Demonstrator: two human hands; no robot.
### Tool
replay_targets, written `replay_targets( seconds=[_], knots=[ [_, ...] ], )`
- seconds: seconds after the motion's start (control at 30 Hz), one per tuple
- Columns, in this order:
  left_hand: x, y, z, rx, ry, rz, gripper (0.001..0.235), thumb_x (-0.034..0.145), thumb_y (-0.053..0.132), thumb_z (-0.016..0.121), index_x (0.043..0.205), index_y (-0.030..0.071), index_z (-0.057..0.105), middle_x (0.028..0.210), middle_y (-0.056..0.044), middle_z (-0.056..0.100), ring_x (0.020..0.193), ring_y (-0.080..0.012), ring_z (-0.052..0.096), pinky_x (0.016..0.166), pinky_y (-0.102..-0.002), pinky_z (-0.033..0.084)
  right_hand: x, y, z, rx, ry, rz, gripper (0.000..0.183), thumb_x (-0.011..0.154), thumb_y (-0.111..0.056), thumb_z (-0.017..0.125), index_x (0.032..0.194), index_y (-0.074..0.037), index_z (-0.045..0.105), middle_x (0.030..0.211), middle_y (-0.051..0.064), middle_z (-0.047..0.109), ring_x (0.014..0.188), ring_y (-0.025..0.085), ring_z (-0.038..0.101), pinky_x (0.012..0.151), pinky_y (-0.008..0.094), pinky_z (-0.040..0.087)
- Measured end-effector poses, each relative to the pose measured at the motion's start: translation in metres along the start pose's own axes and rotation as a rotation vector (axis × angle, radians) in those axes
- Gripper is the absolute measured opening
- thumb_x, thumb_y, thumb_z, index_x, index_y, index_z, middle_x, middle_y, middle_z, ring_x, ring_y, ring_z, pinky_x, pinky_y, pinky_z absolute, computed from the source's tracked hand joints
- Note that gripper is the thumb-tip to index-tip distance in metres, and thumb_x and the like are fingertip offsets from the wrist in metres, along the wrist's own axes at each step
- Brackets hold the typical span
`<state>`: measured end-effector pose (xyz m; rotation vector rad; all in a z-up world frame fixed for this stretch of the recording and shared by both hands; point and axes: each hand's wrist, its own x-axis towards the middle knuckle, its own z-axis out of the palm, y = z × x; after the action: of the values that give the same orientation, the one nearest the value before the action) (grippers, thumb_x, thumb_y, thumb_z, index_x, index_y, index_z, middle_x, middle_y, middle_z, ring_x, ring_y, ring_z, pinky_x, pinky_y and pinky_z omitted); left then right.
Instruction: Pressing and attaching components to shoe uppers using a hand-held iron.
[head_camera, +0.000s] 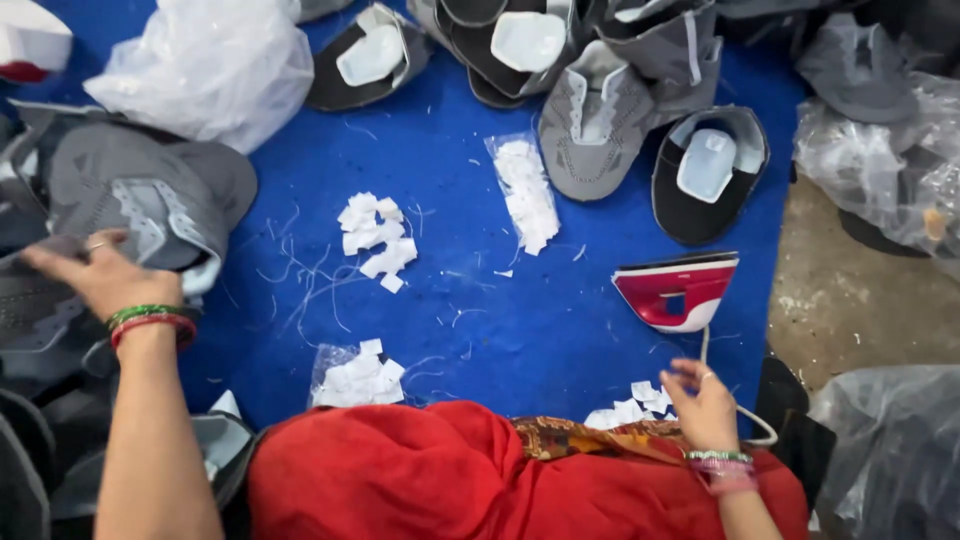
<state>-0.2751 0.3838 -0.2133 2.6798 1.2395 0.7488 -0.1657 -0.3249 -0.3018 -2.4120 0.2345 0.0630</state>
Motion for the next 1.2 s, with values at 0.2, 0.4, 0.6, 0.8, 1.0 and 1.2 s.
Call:
replay_targets(
  seconds=[0.2,0.4,0.6,0.8,1.0,1.2],
  knots=[
    [-0.017,0.088,-0.108,-0.434,0.244,0.033,0.047,0.086,-0.017,0.056,0.13,0.0,0.065,0.134,-0.018,0.065,0.128,-0.0332,0.065,0.114,-0.039,0.049,-0.054,-0.066,0.01,0.059,-0.322,-0.062,0.036,0.088,-0.027,0.072,0.119,-0.007,0.073,0.106,0.009,0.08,0.088,0.02,0.078,0.077,0.032,0.061],
    [-0.076,0.187,-0.131,-1.273,0.243,0.318,0.06,0.095,-0.026,0.056,0.149,-0.001,0.05,0.15,-0.012,0.056,0.141,-0.0214,0.057,0.127,-0.034,0.043,-0.074,-0.153,0.05,0.654,-0.722,-0.229,0.031,0.098,-0.013,0.064,0.127,-0.003,0.067,0.126,0.012,0.071,0.116,0.02,0.068,0.094,0.035,0.061],
    [-0.175,0.264,-0.099,-1.908,-0.192,-0.363,0.053,0.087,-0.013,0.064,0.136,0.005,0.055,0.13,-0.007,0.062,0.116,-0.0166,0.062,0.103,-0.032,0.052,-0.077,-0.207,0.058,1.737,-1.055,-0.311,0.035,0.105,-0.029,0.063,0.135,-0.016,0.052,0.142,0.003,0.059,0.143,0.029,0.058,0.12,0.053,0.05],
    [-0.251,0.259,-0.057,-1.778,-0.629,-0.08,0.041,0.083,-0.01,0.07,0.113,0.007,0.048,0.11,-0.003,0.059,0.1,-0.0121,0.061,0.086,-0.027,0.05,-0.068,-0.235,0.008,1.899,-0.524,0.015,0.069,0.099,-0.05,0.066,0.146,-0.001,0.053,0.141,0.016,0.061,0.127,0.032,0.061,0.111,0.048,0.046],
    [-0.215,0.271,-0.09,-0.845,-0.387,0.417,0.015,0.094,0.016,0.073,0.107,0.009,0.068,0.127,-0.019,0.059,0.115,-0.032,0.059,0.097,-0.04,0.049,-0.036,-0.185,0.013,1.805,-0.519,0.245,0.052,0.098,-0.036,0.063,0.139,-0.005,0.057,0.137,0.012,0.065,0.124,0.03,0.063,0.107,0.047,0.05],
    [-0.2,0.302,-0.097,-0.336,-0.119,0.792,0.083,0.097,0.065,0.057,0.137,-0.008,0.06,0.166,-0.027,0.026,0.156,-0.0429,0.019,0.126,-0.056,0.018,-0.027,-0.155,0.006,1.531,-0.627,0.152,0.042,0.102,-0.013,0.061,0.142,-0.005,0.055,0.138,0.01,0.062,0.125,0.026,0.062,0.11,0.043,0.049]
  ],
)
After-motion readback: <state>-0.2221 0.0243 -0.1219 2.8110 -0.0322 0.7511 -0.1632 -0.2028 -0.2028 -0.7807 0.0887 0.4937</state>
